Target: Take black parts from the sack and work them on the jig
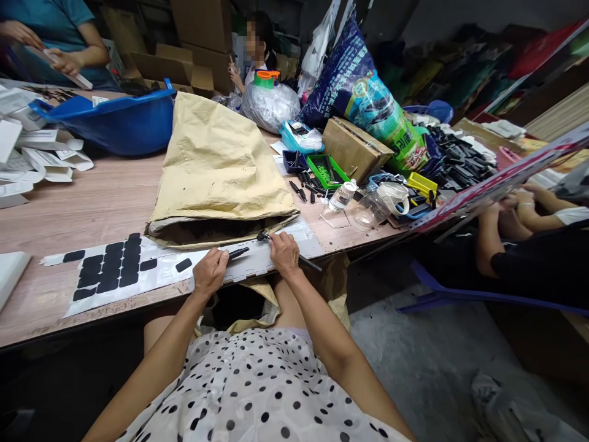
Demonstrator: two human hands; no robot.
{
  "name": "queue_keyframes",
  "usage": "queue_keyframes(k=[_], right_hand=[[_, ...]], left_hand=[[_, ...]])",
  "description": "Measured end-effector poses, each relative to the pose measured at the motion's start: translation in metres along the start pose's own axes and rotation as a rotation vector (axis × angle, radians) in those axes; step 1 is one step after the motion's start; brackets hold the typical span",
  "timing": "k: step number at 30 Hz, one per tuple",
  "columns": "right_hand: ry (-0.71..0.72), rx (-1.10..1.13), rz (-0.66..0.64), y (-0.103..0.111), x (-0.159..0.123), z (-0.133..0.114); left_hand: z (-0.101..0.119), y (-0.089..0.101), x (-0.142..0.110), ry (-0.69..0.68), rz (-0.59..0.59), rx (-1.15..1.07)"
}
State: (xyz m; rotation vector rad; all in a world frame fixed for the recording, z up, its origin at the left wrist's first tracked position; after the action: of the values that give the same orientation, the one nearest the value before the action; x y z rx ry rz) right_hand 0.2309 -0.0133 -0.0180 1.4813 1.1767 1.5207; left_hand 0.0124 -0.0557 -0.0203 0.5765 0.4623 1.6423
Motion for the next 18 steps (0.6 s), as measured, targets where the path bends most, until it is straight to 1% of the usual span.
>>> queue_keyframes(k=[5, 11, 14, 16, 18], right_hand=[[-0.006, -0.085, 0.012, -0.012, 0.001, -0.001], [-0.005, -0.104, 0.05, -0.016, 0.0, -0.004], [-0.006, -0.108, 0.058, -0.017, 0.0, -0.003], [-0.008, -0.111, 0.063, -0.018, 0.0, -0.003], [-0.008, -0.113, 0.066, -0.019, 0.0, -0.004]], left_hand=[[0.0, 0.001, -0.001, -0.001, 0.017, 0.004], [0.001, 0.003, 0.0, -0.068, 0.045, -0.024], [0.006, 0.008, -0.009, -0.172, 0.054, -0.095], [0.011, 0.011, -0.023, -0.288, 0.037, -0.155], [0.014, 0.011, -0.043, -0.411, -0.002, -0.196]])
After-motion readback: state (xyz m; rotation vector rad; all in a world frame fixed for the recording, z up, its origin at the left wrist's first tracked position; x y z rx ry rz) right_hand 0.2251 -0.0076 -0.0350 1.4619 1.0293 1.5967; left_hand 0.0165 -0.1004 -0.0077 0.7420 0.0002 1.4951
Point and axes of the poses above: each hand's wrist, its own x-axis towards the middle knuckle, its own y-axis out of the back of the hand, z = x × y, the point moved 3 cm from there along x, towards the middle knuckle, and after that the axes turned 14 degrees about -x, right-handed, at the moved point
